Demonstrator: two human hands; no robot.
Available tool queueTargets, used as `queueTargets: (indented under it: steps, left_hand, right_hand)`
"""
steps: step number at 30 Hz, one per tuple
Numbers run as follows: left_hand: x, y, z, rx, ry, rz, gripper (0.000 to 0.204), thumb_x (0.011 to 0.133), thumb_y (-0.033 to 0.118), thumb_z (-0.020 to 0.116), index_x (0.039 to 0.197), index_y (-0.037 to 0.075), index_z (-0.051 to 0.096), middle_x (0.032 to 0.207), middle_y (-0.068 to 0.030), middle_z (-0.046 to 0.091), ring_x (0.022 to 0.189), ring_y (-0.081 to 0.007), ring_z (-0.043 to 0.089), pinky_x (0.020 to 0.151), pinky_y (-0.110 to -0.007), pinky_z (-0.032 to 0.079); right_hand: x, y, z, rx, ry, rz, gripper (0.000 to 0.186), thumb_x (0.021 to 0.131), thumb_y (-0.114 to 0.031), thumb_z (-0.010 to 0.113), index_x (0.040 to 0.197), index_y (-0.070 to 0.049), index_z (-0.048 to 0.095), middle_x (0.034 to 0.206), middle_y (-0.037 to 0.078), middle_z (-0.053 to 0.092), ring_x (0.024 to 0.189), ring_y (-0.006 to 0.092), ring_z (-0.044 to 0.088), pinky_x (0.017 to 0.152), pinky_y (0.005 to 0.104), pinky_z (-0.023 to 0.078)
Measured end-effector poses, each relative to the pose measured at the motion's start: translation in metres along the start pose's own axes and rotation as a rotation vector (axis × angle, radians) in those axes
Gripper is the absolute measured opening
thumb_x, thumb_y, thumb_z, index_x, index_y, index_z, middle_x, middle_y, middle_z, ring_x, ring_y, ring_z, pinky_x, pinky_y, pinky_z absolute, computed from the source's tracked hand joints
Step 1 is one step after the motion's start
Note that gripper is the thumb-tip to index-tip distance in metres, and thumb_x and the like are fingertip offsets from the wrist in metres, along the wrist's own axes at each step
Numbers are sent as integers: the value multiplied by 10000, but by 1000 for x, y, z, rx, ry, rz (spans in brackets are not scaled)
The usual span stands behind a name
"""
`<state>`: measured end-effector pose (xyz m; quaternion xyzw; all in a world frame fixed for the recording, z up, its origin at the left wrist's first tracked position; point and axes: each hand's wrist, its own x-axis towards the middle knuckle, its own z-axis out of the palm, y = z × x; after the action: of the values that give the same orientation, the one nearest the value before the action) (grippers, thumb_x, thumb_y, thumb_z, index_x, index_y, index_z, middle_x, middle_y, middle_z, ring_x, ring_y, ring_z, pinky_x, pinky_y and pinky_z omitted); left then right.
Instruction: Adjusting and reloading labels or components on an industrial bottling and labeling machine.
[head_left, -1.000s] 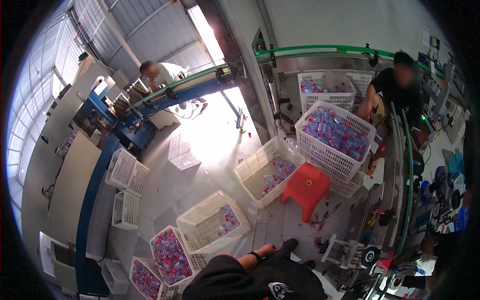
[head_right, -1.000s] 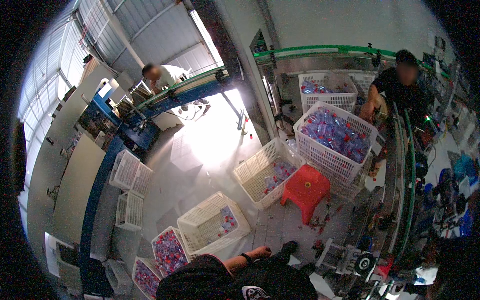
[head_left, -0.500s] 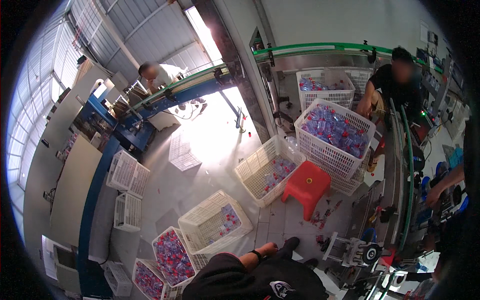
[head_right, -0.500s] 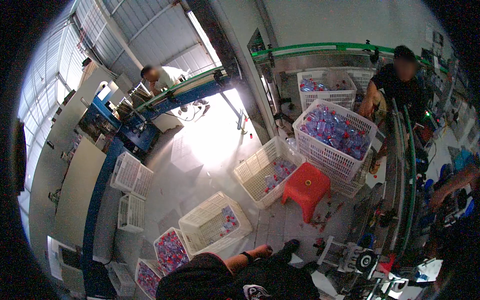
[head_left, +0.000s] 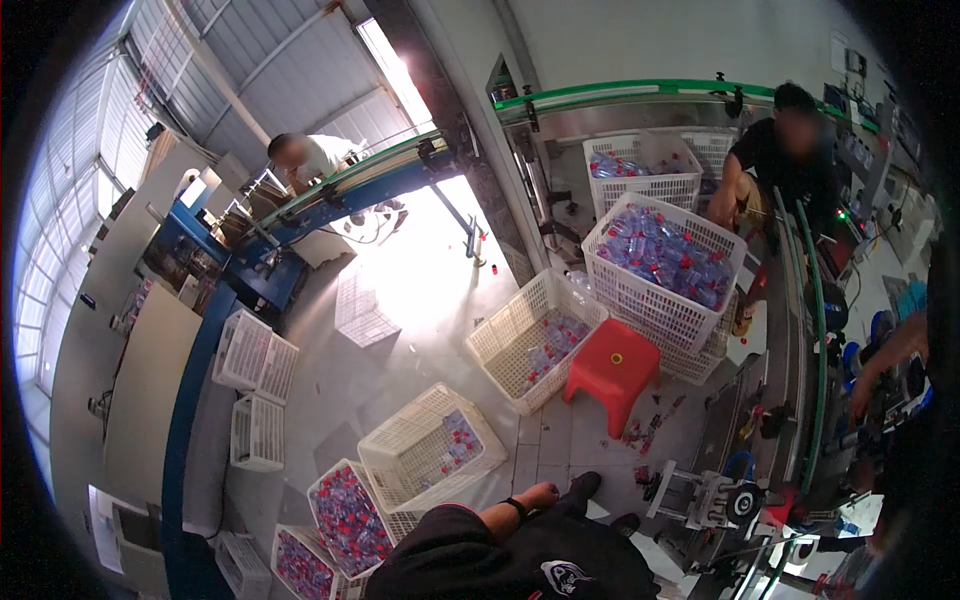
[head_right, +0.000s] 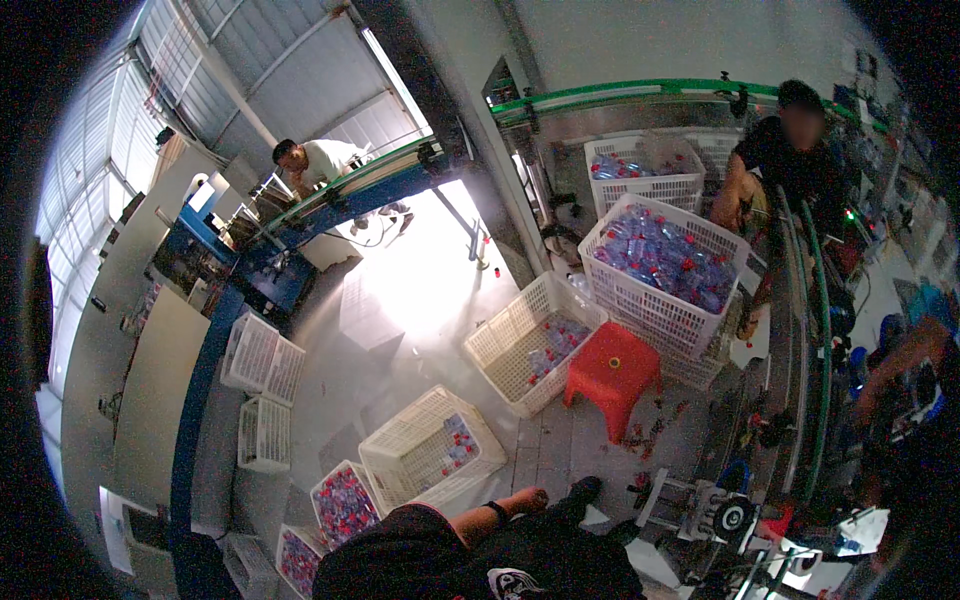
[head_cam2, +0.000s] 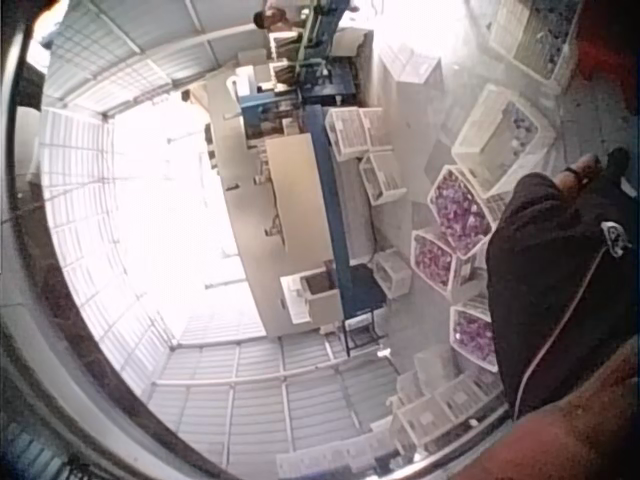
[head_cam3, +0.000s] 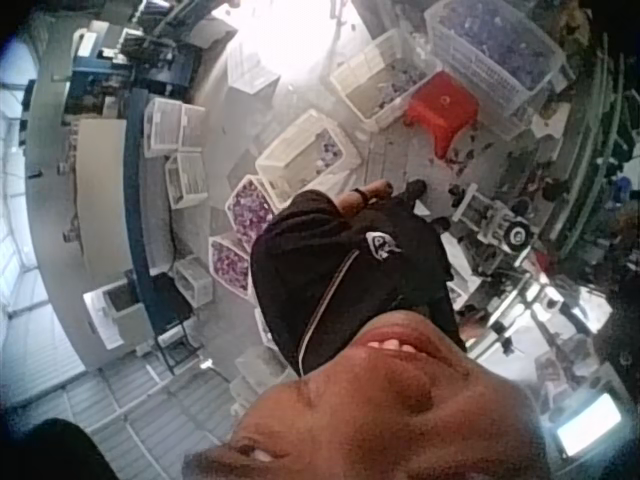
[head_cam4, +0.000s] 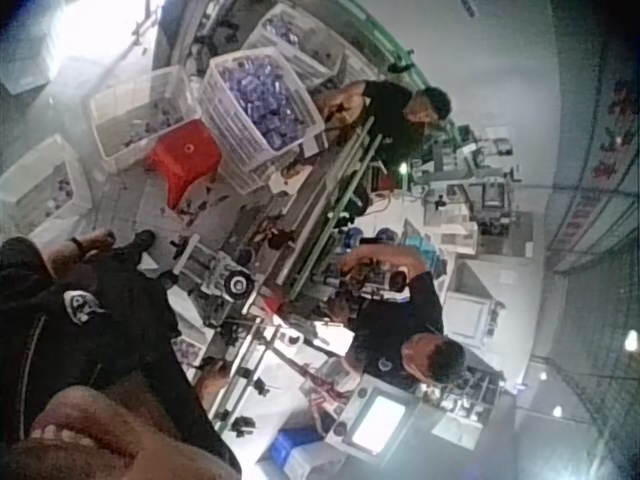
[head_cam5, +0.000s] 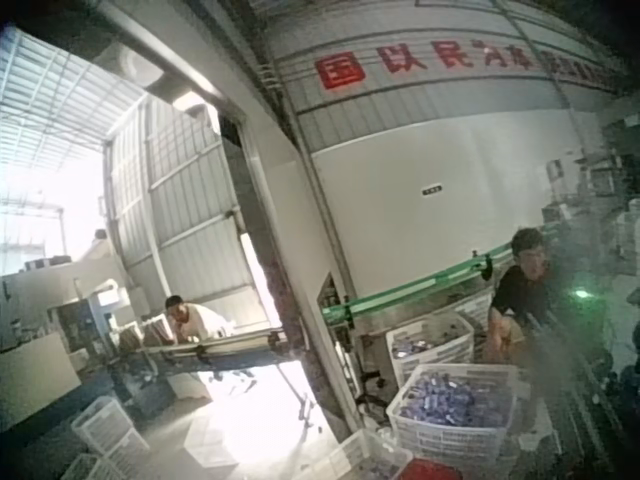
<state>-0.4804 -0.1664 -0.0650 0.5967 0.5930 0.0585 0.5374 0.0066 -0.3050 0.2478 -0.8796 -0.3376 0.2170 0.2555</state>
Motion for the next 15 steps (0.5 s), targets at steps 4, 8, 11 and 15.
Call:
queueTargets:
  steps: [4, 8, 11, 15]
  left_hand:
    - [-5, 3, -5, -18, -8, -56, 276, 767, 244, 539, 906, 48, 676, 874, -201, 661, 836, -347, 637, 735, -420, 489]
    - [-11, 27, -13, 18, -23, -120, 273, 769, 244, 544, 909, 51, 678, 874, -194, 665, 836, -336, 641, 737, -410, 490]
    - [-12, 25, -6, 13, 27, -94, 269, 771, 245, 549, 909, 52, 678, 873, -185, 670, 831, -322, 645, 740, -404, 490]
    - [3, -3, 9, 30, 26, -68, 268, 773, 241, 553, 921, 56, 678, 884, -165, 677, 830, -301, 647, 742, -396, 490]
  right_hand:
    - [11, 22, 7, 145, -82, 54, 336, 951, -222, 478, 1095, 68, 569, 957, 223, 638, 763, 324, 583, 718, 420, 470]
    - [8, 7, 3, -80, -26, -66, 333, 961, -207, 453, 1079, 83, 564, 975, 222, 630, 772, 329, 582, 729, 435, 471]
    - [16, 23, 14, 646, 69, 204, 357, 959, -236, 457, 1074, 85, 564, 984, 222, 629, 819, 346, 589, 763, 435, 471]
    - [2, -18, -14, -163, -101, 85, 375, 961, -257, 451, 1112, 69, 559, 1058, 227, 606, 932, 367, 571, 811, 443, 464]
